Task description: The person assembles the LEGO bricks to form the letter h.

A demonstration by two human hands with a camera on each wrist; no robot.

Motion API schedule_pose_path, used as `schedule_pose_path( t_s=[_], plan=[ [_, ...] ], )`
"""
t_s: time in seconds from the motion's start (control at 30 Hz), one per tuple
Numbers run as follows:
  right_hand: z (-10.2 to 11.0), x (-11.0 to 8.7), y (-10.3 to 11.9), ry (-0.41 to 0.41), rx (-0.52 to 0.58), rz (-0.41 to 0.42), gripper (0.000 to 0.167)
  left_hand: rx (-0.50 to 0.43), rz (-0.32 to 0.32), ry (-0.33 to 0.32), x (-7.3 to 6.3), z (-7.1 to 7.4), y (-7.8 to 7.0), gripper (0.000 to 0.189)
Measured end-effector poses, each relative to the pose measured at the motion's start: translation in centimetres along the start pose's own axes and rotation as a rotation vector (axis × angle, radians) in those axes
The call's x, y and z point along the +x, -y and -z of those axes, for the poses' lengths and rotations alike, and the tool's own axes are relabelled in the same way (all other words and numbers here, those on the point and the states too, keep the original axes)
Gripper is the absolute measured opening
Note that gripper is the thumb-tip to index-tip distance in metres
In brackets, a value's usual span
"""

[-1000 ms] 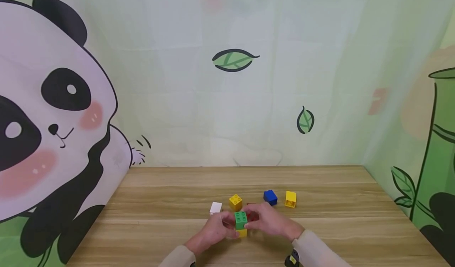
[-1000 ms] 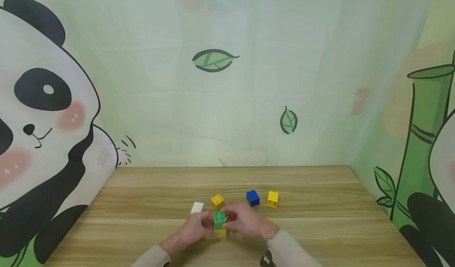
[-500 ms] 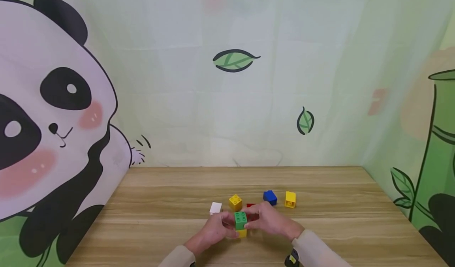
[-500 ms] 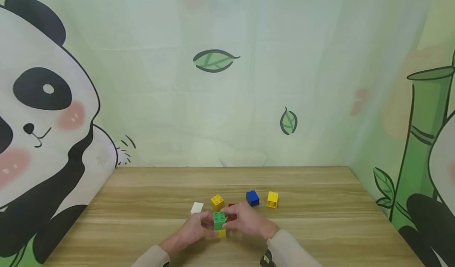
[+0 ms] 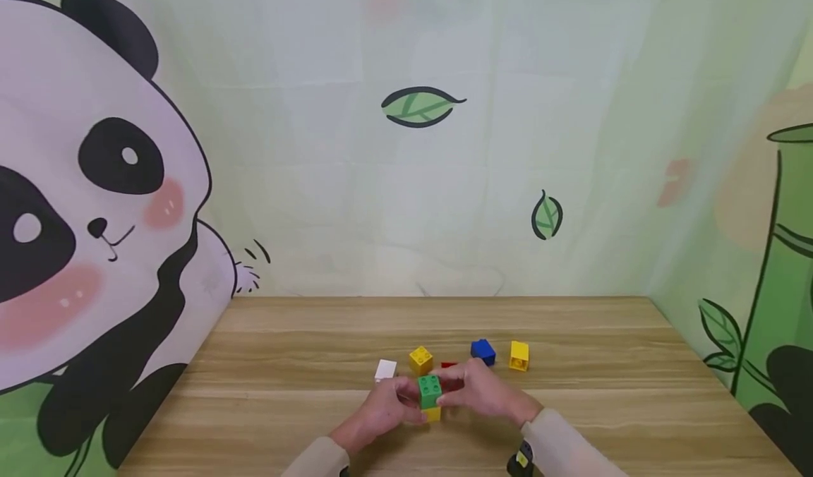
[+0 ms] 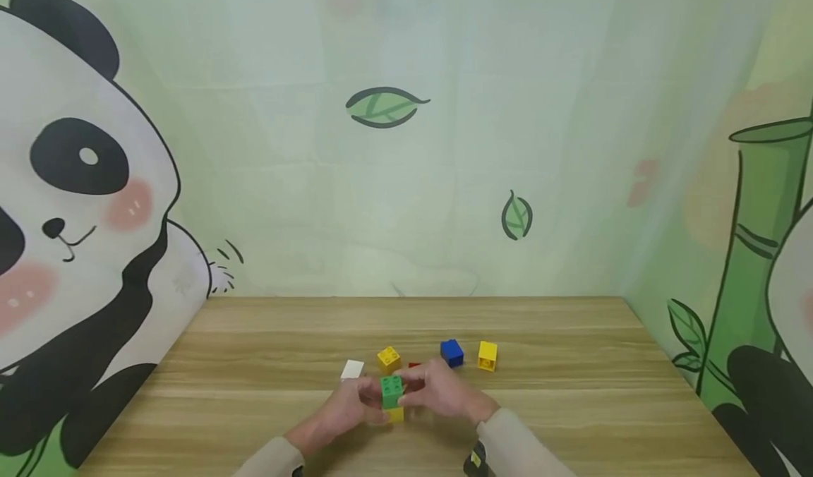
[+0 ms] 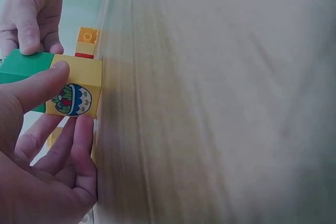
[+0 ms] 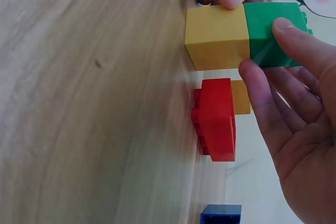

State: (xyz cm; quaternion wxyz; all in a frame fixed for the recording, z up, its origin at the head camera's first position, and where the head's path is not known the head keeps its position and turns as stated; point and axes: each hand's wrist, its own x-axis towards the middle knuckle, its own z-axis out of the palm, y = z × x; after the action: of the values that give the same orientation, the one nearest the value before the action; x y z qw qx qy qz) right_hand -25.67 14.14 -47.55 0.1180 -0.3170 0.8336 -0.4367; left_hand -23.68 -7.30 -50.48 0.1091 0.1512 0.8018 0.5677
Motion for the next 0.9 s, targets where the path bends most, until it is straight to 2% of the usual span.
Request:
schedule_pose_path(
  t_s=[0.17, 0.43, 0.57, 0.77, 0.9],
  plan=[
    [-0.08, 0.18, -0.08, -0.026, 0.006, -0.037, 0.039, -0.016, -0.008, -0.003, 0.20, 0.07, 0.00, 0.031],
    [-0.06, 0.58, 0.05, -0.032, -0.016, -0.044, 0.039, -0.018, -0.010, -0.012, 0.54, 0.09, 0.29, 0.030],
    [-0.18, 0.74, 0.02, -0.033, 0.009, -0.070, 0.038, -0.008, -0.019, -0.014, 0.69, 0.18, 0.24, 0.029],
    [-0.29, 0.57, 0.40, -0.044, 0.034, -0.062, 0.040, 0.017, -0.015, -0.027, 0.66, 0.21, 0.12, 0.030],
    [-0.21, 0.34, -0.08, -0.046, 0.020, -0.027, 0.045, 0.011, -0.023, -0.029, 0.27, 0.22, -0.03, 0.032]
  ],
)
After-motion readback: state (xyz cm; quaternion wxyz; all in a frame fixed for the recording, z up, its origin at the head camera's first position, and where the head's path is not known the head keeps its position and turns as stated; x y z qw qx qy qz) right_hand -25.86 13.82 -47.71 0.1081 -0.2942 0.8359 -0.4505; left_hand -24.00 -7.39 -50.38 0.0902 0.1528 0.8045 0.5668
